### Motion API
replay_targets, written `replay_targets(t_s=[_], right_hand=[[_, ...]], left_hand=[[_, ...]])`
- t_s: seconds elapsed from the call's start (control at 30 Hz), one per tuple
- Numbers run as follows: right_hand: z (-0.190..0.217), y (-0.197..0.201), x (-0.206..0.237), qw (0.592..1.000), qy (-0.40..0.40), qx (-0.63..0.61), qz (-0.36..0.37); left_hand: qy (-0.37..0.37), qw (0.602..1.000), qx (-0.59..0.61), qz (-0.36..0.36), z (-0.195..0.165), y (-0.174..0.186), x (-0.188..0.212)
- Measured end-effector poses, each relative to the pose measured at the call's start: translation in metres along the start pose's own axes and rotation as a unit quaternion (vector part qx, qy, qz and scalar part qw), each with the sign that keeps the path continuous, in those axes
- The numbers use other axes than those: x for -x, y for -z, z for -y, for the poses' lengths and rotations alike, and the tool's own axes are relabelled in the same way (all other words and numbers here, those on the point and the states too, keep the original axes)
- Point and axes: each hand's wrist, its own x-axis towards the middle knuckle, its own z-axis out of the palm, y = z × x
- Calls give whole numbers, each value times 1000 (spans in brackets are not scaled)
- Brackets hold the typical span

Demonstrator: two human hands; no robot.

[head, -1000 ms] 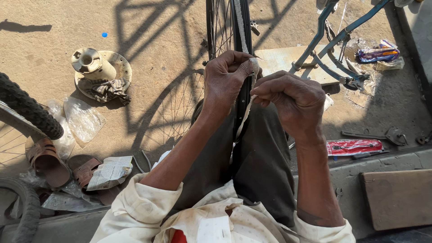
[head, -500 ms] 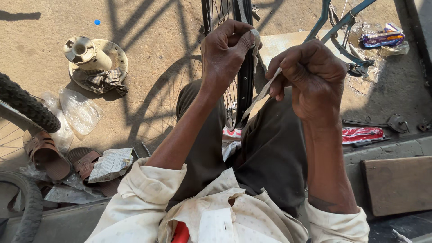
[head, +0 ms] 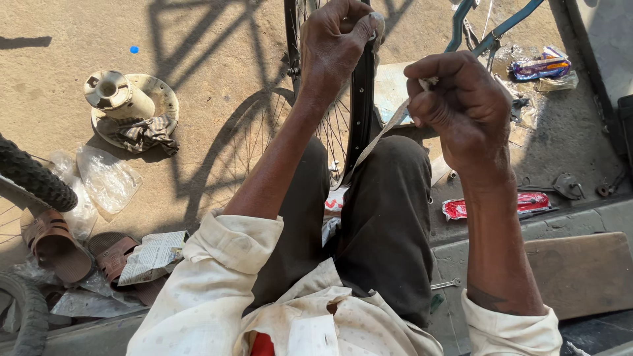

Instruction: The person sits on the ground with a bicycle wheel across their lap and works a white strip of rim tape around the wheel rim, pressing and tucking it along the rim by hand. They rotate the wheel as they go and continue seating the strip around the rim until the end of the clip.

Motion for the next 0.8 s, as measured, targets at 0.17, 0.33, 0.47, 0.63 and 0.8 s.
replay_targets(t_s=[0.17,0.33,0.47,0.63,0.8], right_hand=[[6,-4,-13,960,116,250,42],[15,-10,-23,928,182,320,58],[16,-11,-22,927,193,322,9],[-2,-17,-23,975,171,128,-57],[-19,-8,-31,973,-11,-198,-118]], left_hand=[[11,1000,3,3,-1,5,-2],[34,999,-15,-7,-1,-2,-2],[14,1000,-1,-9,1,-6,-4],[32,999,16,0,0,-6,-6],[16,1000,12,-5,0,-4,-6]])
